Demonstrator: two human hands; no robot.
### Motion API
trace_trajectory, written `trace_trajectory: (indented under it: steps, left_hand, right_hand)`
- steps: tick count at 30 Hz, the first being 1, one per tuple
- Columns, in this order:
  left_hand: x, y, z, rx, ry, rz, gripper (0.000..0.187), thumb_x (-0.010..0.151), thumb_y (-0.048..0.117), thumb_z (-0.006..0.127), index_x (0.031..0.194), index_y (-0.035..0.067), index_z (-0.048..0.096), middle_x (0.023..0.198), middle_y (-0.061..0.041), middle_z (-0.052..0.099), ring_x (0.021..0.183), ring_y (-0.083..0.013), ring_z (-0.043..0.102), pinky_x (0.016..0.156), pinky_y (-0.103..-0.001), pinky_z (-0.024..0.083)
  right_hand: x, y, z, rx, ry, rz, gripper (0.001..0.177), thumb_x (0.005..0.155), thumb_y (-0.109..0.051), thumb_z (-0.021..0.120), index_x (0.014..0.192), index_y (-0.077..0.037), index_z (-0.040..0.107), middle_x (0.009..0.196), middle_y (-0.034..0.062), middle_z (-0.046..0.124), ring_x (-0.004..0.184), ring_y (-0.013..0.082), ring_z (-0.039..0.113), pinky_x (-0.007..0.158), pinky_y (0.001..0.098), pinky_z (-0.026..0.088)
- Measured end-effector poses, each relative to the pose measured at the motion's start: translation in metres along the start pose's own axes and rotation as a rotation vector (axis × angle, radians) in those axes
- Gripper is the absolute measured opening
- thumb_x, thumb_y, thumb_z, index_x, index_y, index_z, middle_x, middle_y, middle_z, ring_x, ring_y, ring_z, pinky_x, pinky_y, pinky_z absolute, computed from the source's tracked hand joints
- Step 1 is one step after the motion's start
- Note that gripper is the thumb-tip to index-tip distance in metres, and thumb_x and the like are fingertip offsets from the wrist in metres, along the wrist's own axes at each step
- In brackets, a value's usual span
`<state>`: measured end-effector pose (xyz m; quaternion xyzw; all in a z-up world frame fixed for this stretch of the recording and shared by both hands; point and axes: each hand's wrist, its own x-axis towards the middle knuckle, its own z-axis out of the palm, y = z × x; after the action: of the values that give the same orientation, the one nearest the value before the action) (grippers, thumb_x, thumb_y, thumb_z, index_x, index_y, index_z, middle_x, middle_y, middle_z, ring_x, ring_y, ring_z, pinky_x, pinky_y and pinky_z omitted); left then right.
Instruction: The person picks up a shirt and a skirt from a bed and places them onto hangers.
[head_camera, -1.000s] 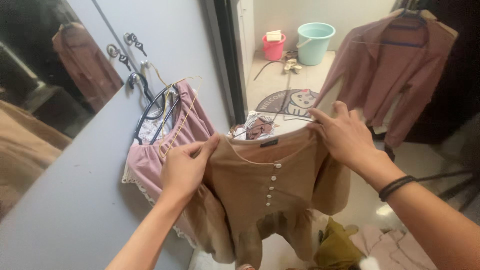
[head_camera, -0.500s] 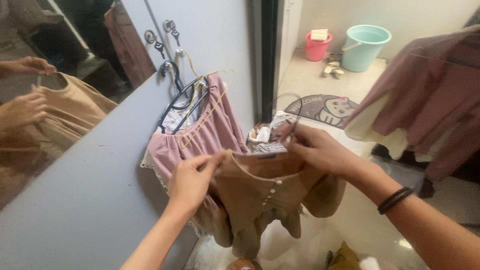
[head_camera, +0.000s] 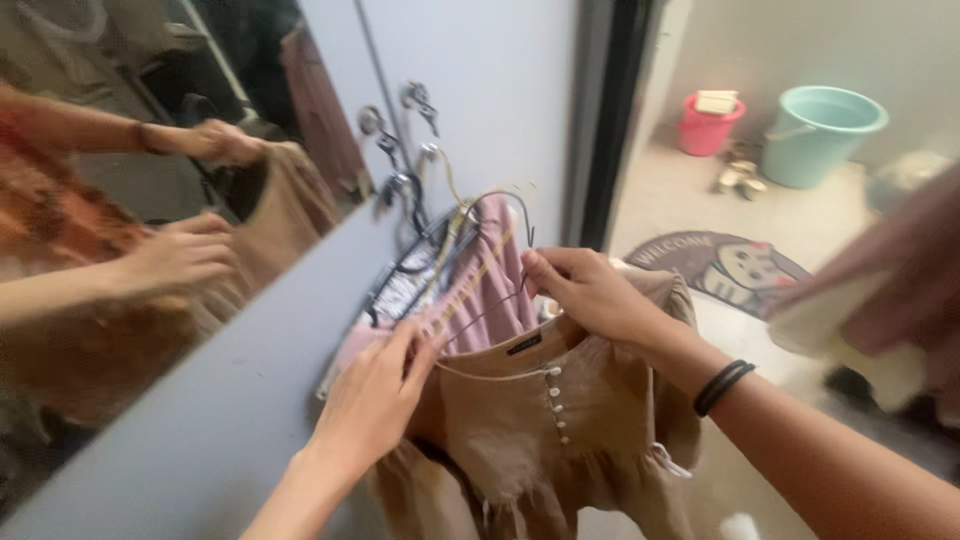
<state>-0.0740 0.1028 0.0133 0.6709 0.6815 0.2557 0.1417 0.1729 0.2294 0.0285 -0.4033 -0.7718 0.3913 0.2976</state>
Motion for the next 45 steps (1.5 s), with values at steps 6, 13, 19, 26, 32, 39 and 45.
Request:
trace_trajectory:
  steps: [6,13,19,26,32,39,45]
  left_hand:
    - [0.045,-0.029,0.007,0.034,-0.302,-0.333,0.045,0.111,0.044,0.032,0.118,0.003,0.05,0.085,-0.023,0.072,0.077,-0.0408,0.073,0.075,-0.049,0.057]
    - [0.078,-0.044,0.025,0.028,-0.088,-0.225,0.04,0.104,0.039,0.037,0.122,0.012,0.06,0.091,-0.027,0.071,0.091,-0.0483,0.068,0.078,-0.058,0.053]
    - [0.105,-0.06,0.025,0.036,-0.049,-0.318,0.04,0.106,0.04,0.039,0.11,0.011,0.066,0.088,-0.028,0.07,0.09,-0.0497,0.066,0.077,-0.059,0.051]
    - [0.121,-0.063,0.025,-0.092,-0.099,-0.426,0.04,0.105,0.039,0.038,0.111,0.01,0.065,0.095,-0.028,0.07,0.095,-0.0486,0.066,0.081,-0.057,0.052]
    - [0.132,-0.083,0.045,-0.147,-0.122,-0.444,0.04,0.106,0.039,0.036,0.125,0.01,0.056,0.11,-0.029,0.067,0.109,-0.0495,0.06,0.091,-0.056,0.048]
    - [0.135,-0.072,0.047,-0.144,-0.158,-0.474,0.046,0.107,0.035,0.03,0.145,0.01,0.037,0.114,-0.033,0.064,0.113,-0.0535,0.057,0.101,-0.058,0.042]
    - [0.135,-0.074,0.056,-0.164,-0.104,-0.412,0.036,0.107,0.033,0.031,0.118,0.006,0.052,0.108,-0.031,0.067,0.104,-0.0541,0.059,0.088,-0.062,0.045]
  right_hand:
    - [0.09,0.015,0.03,-0.003,-0.031,0.059,0.049,0.106,-0.042,0.051,0.087,-0.001,0.07,0.063,-0.0018,0.047,0.061,0.0103,0.041,0.057,0.0312,0.041]
    - [0.155,0.027,0.043,0.007,-0.123,0.083,0.04,0.104,-0.039,0.052,0.098,-0.003,0.067,0.062,-0.0006,0.05,0.059,0.0112,0.044,0.055,0.0324,0.039]
    - [0.206,0.039,0.056,-0.023,-0.204,0.072,0.034,0.102,-0.038,0.052,0.107,-0.008,0.065,0.063,0.0006,0.056,0.059,0.0102,0.052,0.057,0.0276,0.044]
    - [0.243,0.083,0.073,-0.014,-0.311,0.085,0.042,0.105,-0.039,0.052,0.099,-0.001,0.068,0.067,0.0015,0.06,0.063,0.014,0.054,0.062,0.0318,0.046]
    - [0.247,0.078,0.073,-0.048,-0.305,0.04,0.034,0.102,-0.038,0.053,0.113,-0.006,0.058,0.073,0.0019,0.069,0.075,0.0137,0.064,0.075,0.0317,0.05]
    - [0.239,0.057,0.064,-0.006,-0.305,0.03,0.042,0.1,-0.032,0.053,0.138,-0.016,0.045,0.073,0.0064,0.062,0.075,0.0147,0.058,0.075,0.0315,0.048]
    - [0.239,0.068,0.068,-0.031,-0.239,0.039,0.031,0.105,-0.033,0.052,0.114,-0.004,0.051,0.074,0.0081,0.062,0.072,0.0186,0.056,0.069,0.0336,0.048]
